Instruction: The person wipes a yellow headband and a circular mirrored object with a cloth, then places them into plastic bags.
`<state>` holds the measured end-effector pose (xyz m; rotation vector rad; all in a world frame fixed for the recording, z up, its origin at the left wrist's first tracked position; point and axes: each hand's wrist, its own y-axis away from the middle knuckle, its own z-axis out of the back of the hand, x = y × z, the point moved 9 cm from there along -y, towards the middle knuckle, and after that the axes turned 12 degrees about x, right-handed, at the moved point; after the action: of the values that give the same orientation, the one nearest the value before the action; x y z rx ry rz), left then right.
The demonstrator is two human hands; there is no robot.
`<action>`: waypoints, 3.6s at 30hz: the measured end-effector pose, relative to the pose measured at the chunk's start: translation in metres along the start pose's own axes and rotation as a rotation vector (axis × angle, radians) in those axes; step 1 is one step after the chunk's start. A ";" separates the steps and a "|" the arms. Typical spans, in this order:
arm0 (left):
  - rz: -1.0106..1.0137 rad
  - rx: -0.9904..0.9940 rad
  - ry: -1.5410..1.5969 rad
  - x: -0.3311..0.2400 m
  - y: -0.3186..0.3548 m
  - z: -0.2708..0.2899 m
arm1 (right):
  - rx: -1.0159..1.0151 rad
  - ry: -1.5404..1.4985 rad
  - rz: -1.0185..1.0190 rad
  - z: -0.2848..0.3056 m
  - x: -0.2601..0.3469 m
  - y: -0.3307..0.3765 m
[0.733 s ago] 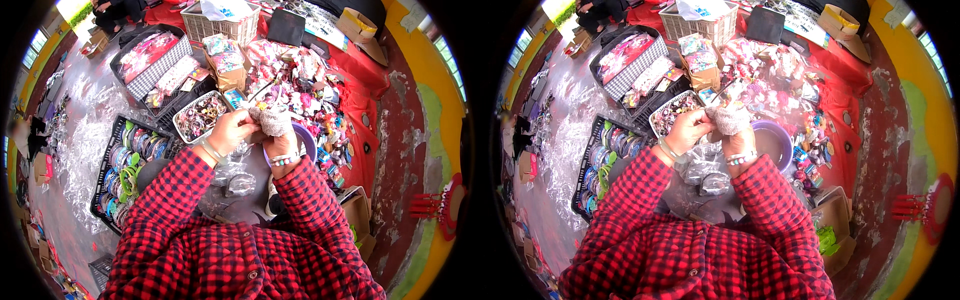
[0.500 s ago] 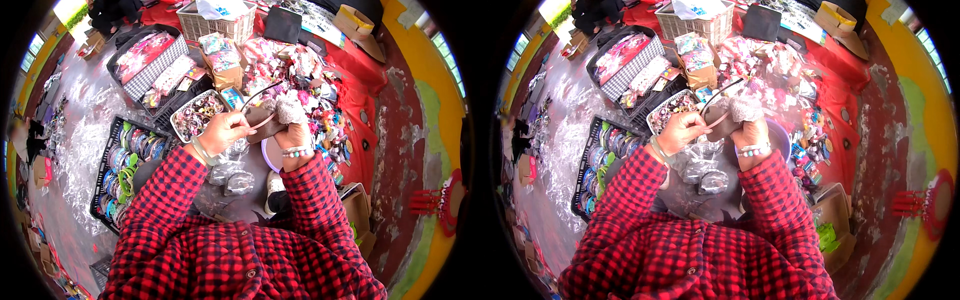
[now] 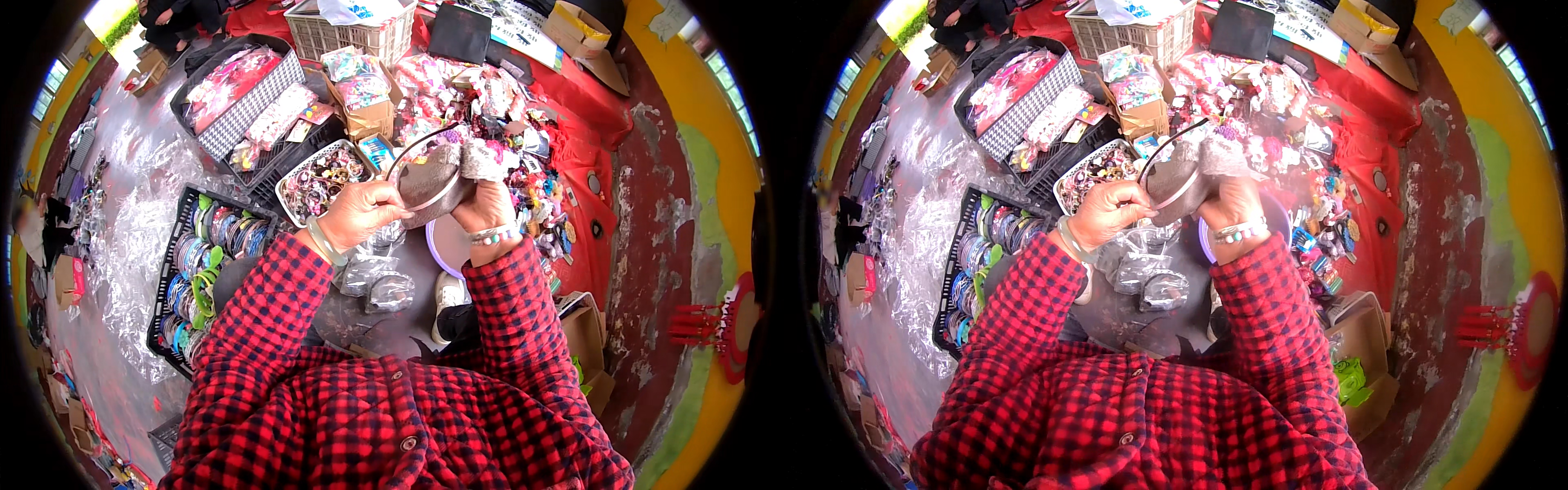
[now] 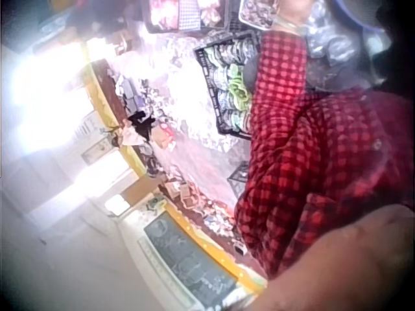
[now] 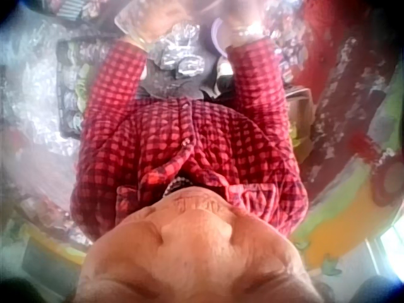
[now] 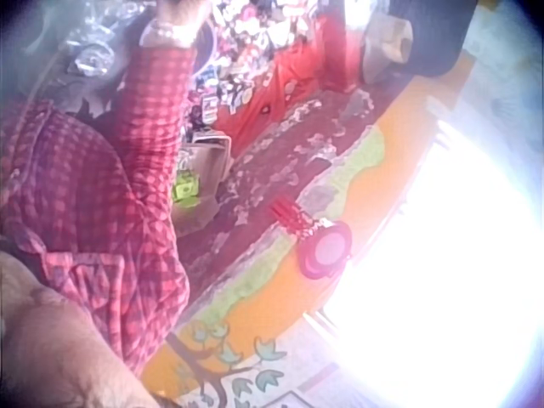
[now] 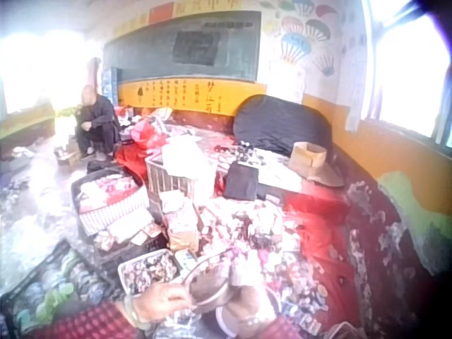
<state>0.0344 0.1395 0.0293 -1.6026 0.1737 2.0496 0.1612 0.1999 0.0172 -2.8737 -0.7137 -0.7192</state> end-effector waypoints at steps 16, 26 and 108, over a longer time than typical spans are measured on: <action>-0.015 0.006 -0.107 -0.011 -0.001 0.000 | 0.066 0.073 0.169 0.003 0.017 0.001; 0.099 -0.227 0.368 0.019 0.010 0.031 | 0.054 0.478 0.141 0.008 0.038 0.003; 0.093 -0.094 0.400 0.010 -0.001 -0.003 | 0.258 0.646 -0.267 -0.020 -0.037 0.004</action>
<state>0.0361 0.1428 0.0192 -2.0870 0.3017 1.8028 0.1255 0.1772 0.0172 -2.1366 -0.9910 -1.3754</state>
